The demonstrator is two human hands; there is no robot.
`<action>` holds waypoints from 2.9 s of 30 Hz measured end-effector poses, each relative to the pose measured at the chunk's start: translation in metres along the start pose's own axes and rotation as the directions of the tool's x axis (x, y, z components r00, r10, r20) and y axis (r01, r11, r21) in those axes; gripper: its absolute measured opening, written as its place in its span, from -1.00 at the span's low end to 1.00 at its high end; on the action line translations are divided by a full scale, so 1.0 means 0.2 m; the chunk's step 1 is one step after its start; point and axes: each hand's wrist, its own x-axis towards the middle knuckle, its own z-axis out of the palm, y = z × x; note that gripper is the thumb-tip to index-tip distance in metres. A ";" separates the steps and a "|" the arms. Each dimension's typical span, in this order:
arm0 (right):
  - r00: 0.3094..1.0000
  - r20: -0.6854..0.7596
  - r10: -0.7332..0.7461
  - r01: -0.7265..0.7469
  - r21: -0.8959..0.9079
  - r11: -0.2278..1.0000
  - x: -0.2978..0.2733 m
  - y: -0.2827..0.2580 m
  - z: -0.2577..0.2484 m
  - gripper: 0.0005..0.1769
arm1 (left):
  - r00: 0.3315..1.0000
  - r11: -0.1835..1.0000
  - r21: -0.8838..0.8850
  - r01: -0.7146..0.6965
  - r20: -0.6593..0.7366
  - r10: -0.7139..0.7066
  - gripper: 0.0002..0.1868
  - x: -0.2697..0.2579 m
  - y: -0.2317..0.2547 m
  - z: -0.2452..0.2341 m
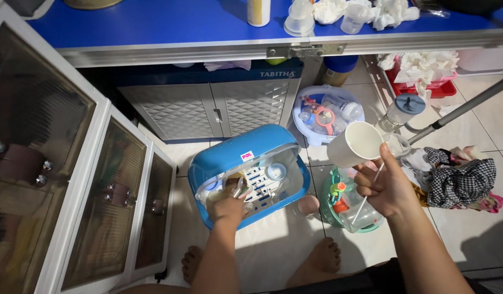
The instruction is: The person cleans baby feeding items from a blue sterilizer basket. They use a long brush to scrub the inside of a baby bottle and a white cup, then wipe the cup with a wet wipe.
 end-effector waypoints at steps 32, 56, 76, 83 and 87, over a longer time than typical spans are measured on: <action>0.980 0.062 0.190 -0.156 -0.351 0.923 -0.05 0.41 0.06 -0.47 | 0.832 0.140 -0.849 -0.509 -0.527 -0.172 0.11 -0.97 0.05 -0.50; 0.736 0.675 0.049 0.658 -0.696 -0.289 0.39 1.28 0.44 -0.73 | 0.876 -0.235 -0.886 -0.401 -0.295 -0.382 -0.26 -1.42 -0.36 -0.63; 0.352 0.928 -0.121 0.785 -0.363 -0.501 0.20 0.02 1.14 -0.81 | 0.840 -0.375 -0.809 -0.453 -0.247 -0.483 -0.24 -0.92 -0.55 -0.77; 0.402 0.905 -0.139 0.698 -0.402 -0.593 0.54 0.20 1.39 -0.88 | 0.821 -0.401 -0.802 -0.442 -0.182 -0.541 -0.33 -0.96 -0.66 -0.84; 0.669 0.548 -0.503 0.573 -0.810 -0.120 0.81 0.30 1.44 -0.67 | 0.815 -0.441 -0.770 -0.461 -0.171 -0.554 -0.29 -0.89 -0.68 -0.82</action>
